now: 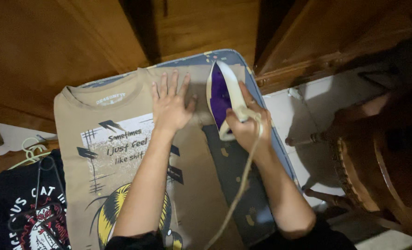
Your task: The person irons a beige t-shirt on an ironing board using a purple and white iron. They smooth the fabric with one hand while moving the iron across the surface, then flip the shirt over to iron the other side.
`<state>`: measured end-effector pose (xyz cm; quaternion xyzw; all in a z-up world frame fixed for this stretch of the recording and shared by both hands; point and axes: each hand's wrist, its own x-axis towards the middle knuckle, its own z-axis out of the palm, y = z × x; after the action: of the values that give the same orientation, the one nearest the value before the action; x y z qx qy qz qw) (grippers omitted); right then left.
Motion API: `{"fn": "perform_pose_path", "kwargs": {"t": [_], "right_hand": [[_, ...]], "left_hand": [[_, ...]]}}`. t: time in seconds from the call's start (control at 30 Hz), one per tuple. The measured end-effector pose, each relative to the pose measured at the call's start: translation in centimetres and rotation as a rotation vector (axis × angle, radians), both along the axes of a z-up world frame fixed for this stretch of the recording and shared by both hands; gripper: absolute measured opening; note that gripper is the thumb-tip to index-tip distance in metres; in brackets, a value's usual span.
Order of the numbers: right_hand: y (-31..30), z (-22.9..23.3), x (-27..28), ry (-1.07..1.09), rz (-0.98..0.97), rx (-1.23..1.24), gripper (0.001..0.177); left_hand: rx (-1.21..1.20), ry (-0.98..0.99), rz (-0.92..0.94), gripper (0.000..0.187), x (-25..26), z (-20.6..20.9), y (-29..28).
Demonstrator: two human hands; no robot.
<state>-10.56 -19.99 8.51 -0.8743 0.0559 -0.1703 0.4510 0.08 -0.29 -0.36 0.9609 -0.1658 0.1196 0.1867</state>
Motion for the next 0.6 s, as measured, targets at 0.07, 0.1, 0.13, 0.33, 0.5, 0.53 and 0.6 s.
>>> {"fn": "perform_pose_path", "kwargs": {"t": [0.07, 0.1, 0.13, 0.33, 0.5, 0.53, 0.6], "right_hand": [[0.0, -0.1, 1.1, 0.003, -0.009, 0.003, 0.070], [-0.1, -0.1, 1.4, 0.004, -0.014, 0.003, 0.070], [-0.3, -0.2, 1.4, -0.047, 0.012, 0.009, 0.069], [-1.6, -0.4, 0.0, 0.103, -0.068, 0.035, 0.077], [-1.9, -1.0, 0.8, -0.110, 0.001, -0.041, 0.066], [-2.0, -1.1, 1.0, -0.140, 0.008, -0.017, 0.065], [-2.2, -1.4, 1.1, -0.198, 0.027, 0.031, 0.064]], "left_hand": [[0.004, 0.008, -0.016, 0.067, -0.1, -0.2, 0.3], [0.006, 0.012, -0.024, 0.067, -0.3, -0.2, 0.3], [0.004, 0.025, -0.020, 0.067, -0.2, -0.2, 0.3], [0.004, 0.042, -0.012, 0.069, -0.2, 0.2, 0.2], [0.032, 0.040, -0.022, 0.068, -0.1, -0.2, 0.4], [0.021, 0.030, -0.024, 0.068, 0.0, -0.2, 0.3], [-0.001, 0.013, -0.022, 0.069, -0.1, -0.2, 0.2]]}}
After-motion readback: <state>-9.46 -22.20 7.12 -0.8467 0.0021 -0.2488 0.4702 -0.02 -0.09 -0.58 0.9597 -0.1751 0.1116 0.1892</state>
